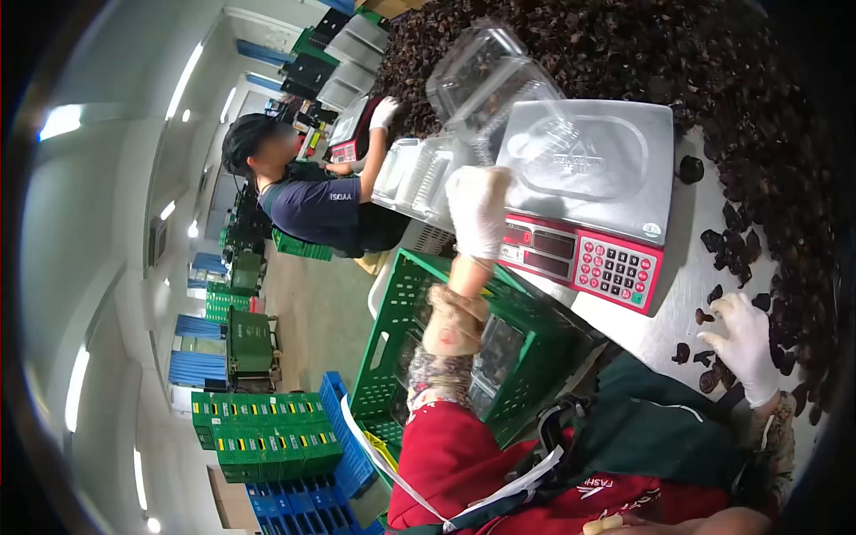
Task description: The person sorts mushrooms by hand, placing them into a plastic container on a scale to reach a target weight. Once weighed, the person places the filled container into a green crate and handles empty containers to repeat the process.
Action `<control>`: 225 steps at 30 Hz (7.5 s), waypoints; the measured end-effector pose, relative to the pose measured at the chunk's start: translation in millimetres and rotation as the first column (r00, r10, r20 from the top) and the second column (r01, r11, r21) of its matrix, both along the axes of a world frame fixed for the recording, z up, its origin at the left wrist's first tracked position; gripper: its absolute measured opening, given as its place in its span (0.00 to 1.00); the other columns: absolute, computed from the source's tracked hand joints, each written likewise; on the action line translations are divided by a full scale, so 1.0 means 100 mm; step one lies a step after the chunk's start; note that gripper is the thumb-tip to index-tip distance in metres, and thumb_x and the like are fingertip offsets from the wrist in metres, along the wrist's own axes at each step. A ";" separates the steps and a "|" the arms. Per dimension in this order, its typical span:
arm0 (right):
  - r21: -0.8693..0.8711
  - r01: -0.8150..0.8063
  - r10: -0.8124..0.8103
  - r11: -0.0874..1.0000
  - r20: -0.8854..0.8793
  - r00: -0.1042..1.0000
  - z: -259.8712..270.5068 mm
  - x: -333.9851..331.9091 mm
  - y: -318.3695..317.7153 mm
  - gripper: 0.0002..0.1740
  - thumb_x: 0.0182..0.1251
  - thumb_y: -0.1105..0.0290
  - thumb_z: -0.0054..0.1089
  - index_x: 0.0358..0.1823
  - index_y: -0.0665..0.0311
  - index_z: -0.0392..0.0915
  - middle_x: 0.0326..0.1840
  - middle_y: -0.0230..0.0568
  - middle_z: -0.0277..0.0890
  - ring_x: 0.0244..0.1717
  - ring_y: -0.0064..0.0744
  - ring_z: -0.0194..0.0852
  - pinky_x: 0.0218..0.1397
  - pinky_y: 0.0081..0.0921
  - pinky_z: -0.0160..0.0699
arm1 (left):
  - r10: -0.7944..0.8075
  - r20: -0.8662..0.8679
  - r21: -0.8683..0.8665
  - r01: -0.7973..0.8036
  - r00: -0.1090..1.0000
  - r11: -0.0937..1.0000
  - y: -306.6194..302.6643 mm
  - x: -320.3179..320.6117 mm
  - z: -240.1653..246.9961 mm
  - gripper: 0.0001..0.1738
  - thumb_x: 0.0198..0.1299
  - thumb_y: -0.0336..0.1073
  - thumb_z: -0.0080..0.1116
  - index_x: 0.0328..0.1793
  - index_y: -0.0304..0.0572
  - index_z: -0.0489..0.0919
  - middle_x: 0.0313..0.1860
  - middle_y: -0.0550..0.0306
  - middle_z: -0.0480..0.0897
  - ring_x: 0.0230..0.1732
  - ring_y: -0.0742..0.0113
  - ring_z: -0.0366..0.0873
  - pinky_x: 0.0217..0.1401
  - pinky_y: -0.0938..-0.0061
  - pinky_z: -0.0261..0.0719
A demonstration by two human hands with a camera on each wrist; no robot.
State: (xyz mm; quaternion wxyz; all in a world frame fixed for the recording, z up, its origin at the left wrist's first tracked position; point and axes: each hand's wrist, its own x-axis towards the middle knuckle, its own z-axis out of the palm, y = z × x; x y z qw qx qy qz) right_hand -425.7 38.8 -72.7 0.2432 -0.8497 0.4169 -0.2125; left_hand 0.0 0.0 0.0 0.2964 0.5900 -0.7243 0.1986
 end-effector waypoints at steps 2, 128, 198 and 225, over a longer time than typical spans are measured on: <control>-0.034 0.015 -0.016 0.999 -0.033 0.999 -0.08 0.01 0.07 0.12 0.51 0.73 0.69 0.36 0.63 0.77 0.38 0.42 0.75 0.41 0.45 0.75 0.40 0.38 0.75 | -0.105 0.033 0.045 0.104 0.994 0.994 0.03 -0.34 -0.09 0.10 0.50 0.30 0.67 0.39 0.46 0.81 0.33 0.59 0.81 0.42 0.55 0.79 0.56 0.62 0.73; -0.036 0.550 -0.551 0.834 -0.031 0.834 -0.56 -0.08 -0.50 0.10 0.62 0.61 0.63 0.36 0.59 0.82 0.31 0.40 0.78 0.32 0.43 0.80 0.37 0.38 0.79 | -0.213 -0.726 0.194 0.493 0.654 0.848 0.70 -2.64 -1.50 0.13 0.54 0.18 0.57 0.44 0.39 0.81 0.40 0.54 0.82 0.46 0.58 0.79 0.54 0.68 0.75; 0.567 -0.019 -0.110 0.824 0.192 0.975 -0.05 -0.78 0.01 0.09 0.66 0.69 0.59 0.30 0.67 0.74 0.19 0.43 0.71 0.20 0.35 0.68 0.29 0.32 0.67 | 0.294 -0.815 -0.063 0.581 -0.499 0.811 0.06 -2.49 -1.07 0.10 0.68 0.34 0.57 0.52 0.41 0.79 0.51 0.55 0.82 0.59 0.58 0.78 0.62 0.67 0.76; -0.121 0.175 -0.164 0.977 0.098 0.982 -0.46 -0.04 -0.45 0.09 0.62 0.69 0.62 0.44 0.61 0.82 0.41 0.36 0.73 0.45 0.36 0.77 0.45 0.32 0.79 | 0.543 -0.674 0.026 0.719 -0.501 0.695 0.71 -2.39 -1.19 0.19 0.75 0.45 0.46 0.55 0.36 0.76 0.43 0.55 0.81 0.25 0.77 0.68 0.23 0.85 0.63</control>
